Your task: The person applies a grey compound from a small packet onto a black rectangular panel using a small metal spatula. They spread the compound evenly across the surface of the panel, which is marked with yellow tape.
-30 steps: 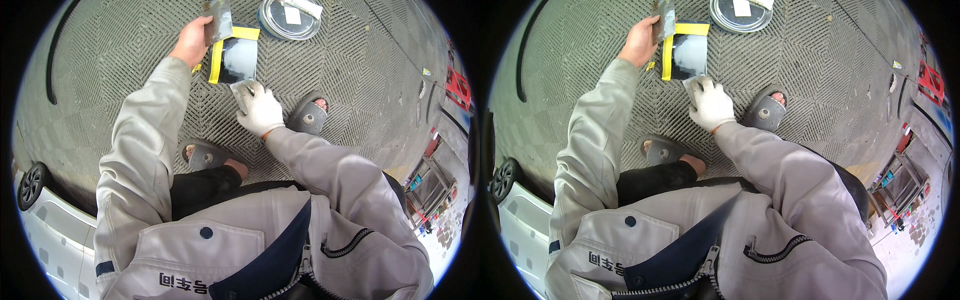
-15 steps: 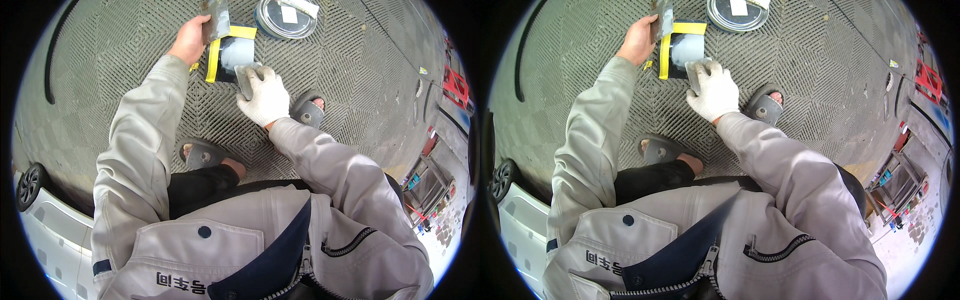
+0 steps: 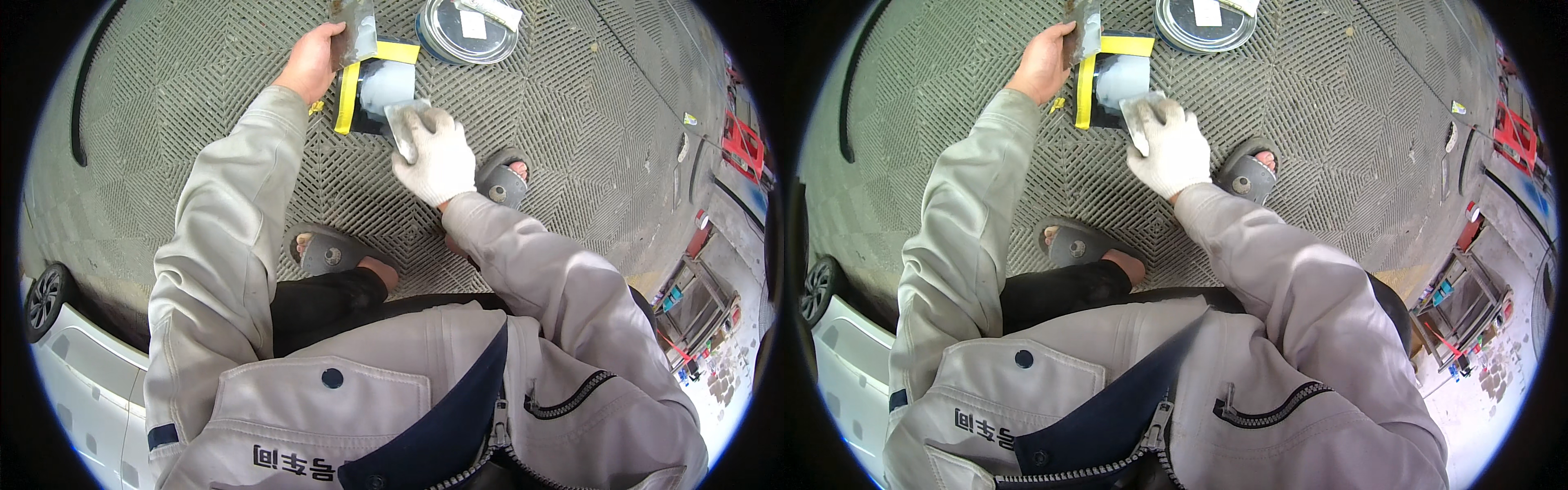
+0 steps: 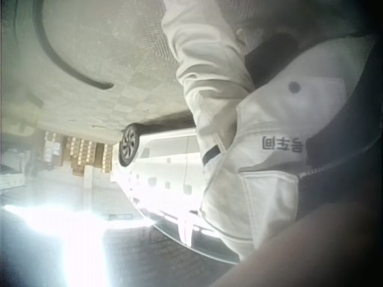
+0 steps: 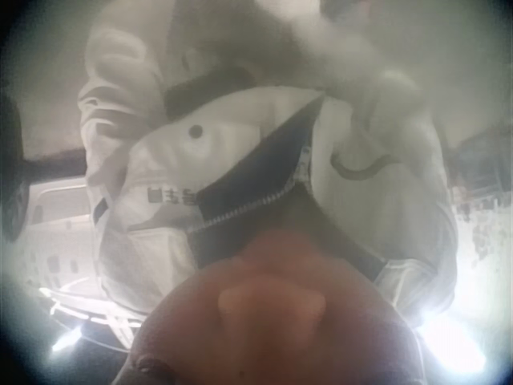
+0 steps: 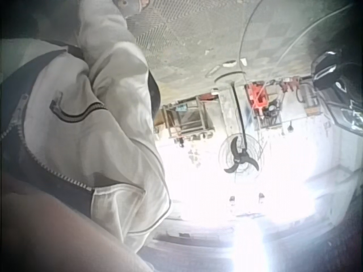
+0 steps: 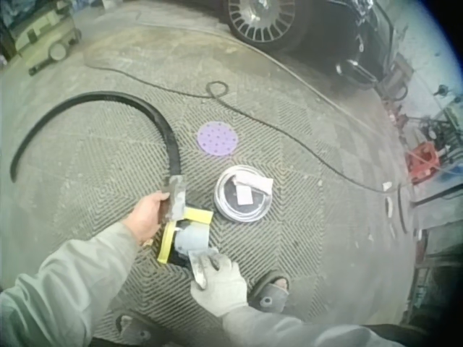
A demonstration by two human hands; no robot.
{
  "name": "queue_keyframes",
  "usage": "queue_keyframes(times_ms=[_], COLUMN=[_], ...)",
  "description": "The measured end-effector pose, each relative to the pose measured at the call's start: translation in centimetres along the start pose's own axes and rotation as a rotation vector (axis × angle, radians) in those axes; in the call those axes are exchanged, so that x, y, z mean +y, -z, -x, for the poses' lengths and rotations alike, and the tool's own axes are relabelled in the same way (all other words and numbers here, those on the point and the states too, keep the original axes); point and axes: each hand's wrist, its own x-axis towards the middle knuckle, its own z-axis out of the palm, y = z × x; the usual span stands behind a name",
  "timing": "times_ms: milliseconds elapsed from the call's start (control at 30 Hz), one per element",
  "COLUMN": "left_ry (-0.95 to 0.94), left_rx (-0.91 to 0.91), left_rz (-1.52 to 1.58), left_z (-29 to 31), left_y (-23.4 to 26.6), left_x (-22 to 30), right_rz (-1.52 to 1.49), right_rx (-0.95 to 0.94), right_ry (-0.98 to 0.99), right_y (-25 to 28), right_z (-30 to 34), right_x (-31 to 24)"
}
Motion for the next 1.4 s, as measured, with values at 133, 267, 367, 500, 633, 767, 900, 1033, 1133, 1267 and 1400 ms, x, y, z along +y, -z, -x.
queue_keyframes(times_ms=[133,267,367,500,633,767,900,1033,1133,1267,1400], left_ry=[-0.026,-0.045,-0.027,-0.015,-0.089,-0.286,-0.409,-0.436,-0.453,-0.443,-0.47], left_rx=[-0.01,0.02,0.047,0.074,0.142,-0.002,-0.178,-0.21,-0.154,-0.07,0.006], left_rz=[-0.011,0.045,0.055,0.082,0.154,0.179,0.066,-0.032,-0.028,0.016,-0.029], left_z=[-0.2,-0.4,-0.6,-0.9,0.4,4.0,9.5,13.5,14.9,14.9,14.4], left_y=[0.0,0.3,0.3,0.1,-0.9,-3.6,-6.6,-7.4,-7.0,-5.9,-5.1], left_x=[-0.1,-0.5,-0.6,0.1,2.6,6.9,10.7,13.1,13.3,12.5,11.8], right_rz=[0.022,0.015,-0.005,-0.059,-0.202,-0.572,-1.186,-1.278,-1.227,-0.58,-0.306], right_rx=[-0.027,-0.12,-0.155,-0.082,0.038,-0.031,-0.123,-0.152,-0.169,-0.028,0.141], right_ry=[-0.015,0.044,0.041,0.127,0.178,0.263,0.265,0.424,0.413,0.452,0.394], right_y=[-0.4,-1.1,-0.5,2.9,8.1,15.1,20.2,21.7,21.0,20.2,20.5], right_z=[-0.8,0.4,1.1,0.7,-2.4,-6.9,-9.5,-10.9,-10.2,-10.2,-10.5], right_x=[-0.1,-0.2,-0.3,0.0,1.0,1.9,-0.1,-3.1,-4.4,-4.5,-4.3])
